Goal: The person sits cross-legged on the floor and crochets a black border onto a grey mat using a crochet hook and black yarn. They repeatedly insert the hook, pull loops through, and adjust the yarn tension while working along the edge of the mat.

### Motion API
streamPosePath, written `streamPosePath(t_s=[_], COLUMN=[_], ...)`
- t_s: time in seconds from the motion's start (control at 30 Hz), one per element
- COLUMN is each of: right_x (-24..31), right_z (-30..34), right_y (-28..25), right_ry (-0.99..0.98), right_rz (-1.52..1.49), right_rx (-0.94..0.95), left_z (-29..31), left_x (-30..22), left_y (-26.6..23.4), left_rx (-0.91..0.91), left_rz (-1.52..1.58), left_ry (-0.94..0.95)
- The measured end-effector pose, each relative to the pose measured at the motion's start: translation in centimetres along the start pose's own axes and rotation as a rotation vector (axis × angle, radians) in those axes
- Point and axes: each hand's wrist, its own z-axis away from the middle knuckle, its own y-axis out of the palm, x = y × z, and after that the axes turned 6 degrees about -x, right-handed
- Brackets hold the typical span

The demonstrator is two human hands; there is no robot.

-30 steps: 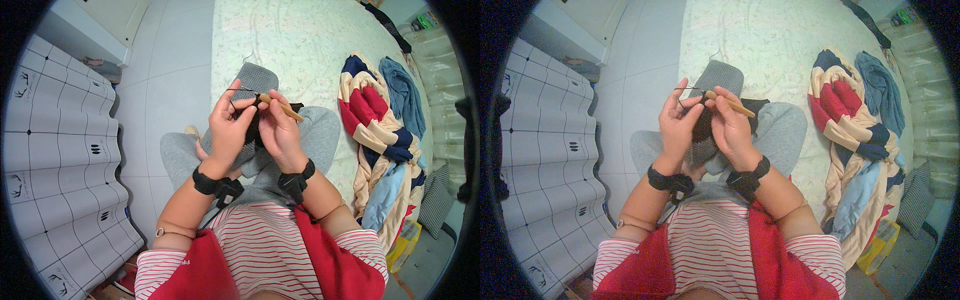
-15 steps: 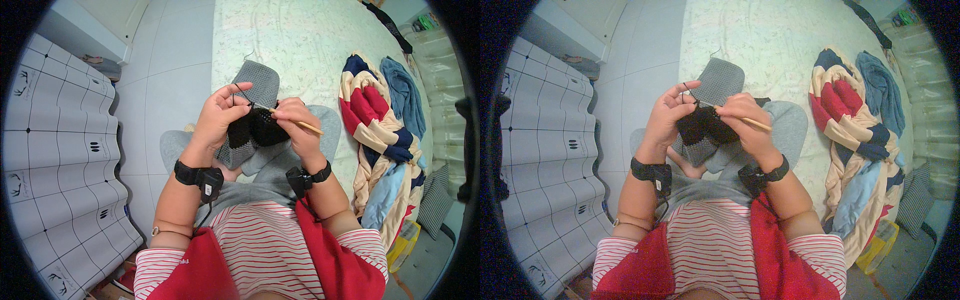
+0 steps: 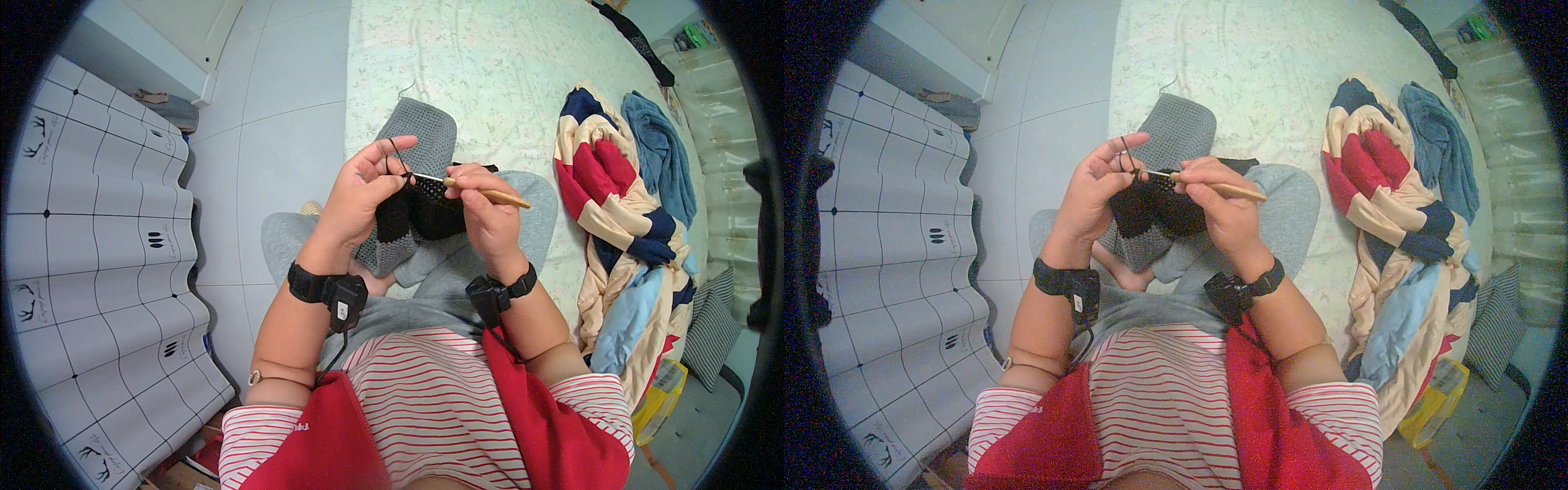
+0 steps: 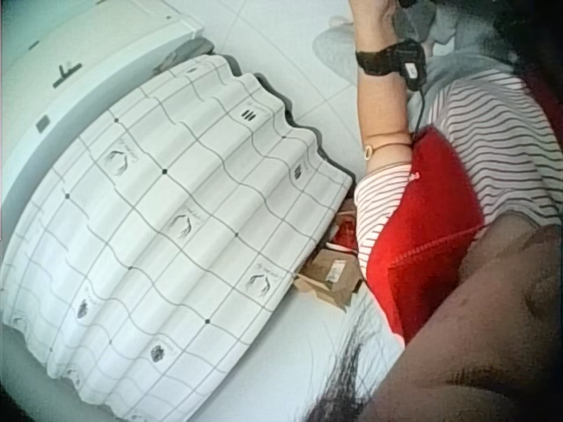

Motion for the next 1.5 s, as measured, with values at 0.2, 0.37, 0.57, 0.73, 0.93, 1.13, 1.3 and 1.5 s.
streamPosePath(t_s=[0.2, 0.37, 0.57, 0.73, 0.93, 1.13, 1.3, 1.5], right_x=[0.3, -0.1, -0.3, -0.3, 0.0, -0.5, -0.4, -1.3], right_z=[0.5, -0.1, 0.1, 0.2, 0.2, 1.2, 0.9, 1.0], right_y=[0.4, 0.1, 0.1, -0.2, -0.1, 1.5, 2.1, 3.8], right_ry=[0.183, -0.04, -0.011, -0.007, 0.093, 0.391, 0.376, 0.29], right_rz=[-0.047, 0.123, 0.053, 0.022, -0.163, -0.425, -0.405, -0.474], right_rx=[-0.06, 0.065, 0.024, 0.034, 0.042, -0.246, -0.204, -0.335], left_z=[0.1, 0.1, 0.1, 0.0, 0.1, 0.6, 0.8, 0.9], left_x=[-0.1, -0.2, -0.2, -0.3, -0.3, 0.5, 1.0, 2.3], left_y=[0.1, 0.1, 0.0, -0.2, -0.2, 1.1, 1.6, 3.0], left_rx=[0.011, 0.005, 0.002, 0.025, 0.043, -0.089, -0.188, -0.273], left_rz=[0.014, -0.008, -0.011, 0.029, -0.054, -0.335, -0.383, -0.157], left_ry=[-0.025, -0.014, -0.008, -0.051, -0.025, 0.222, 0.276, 0.281])
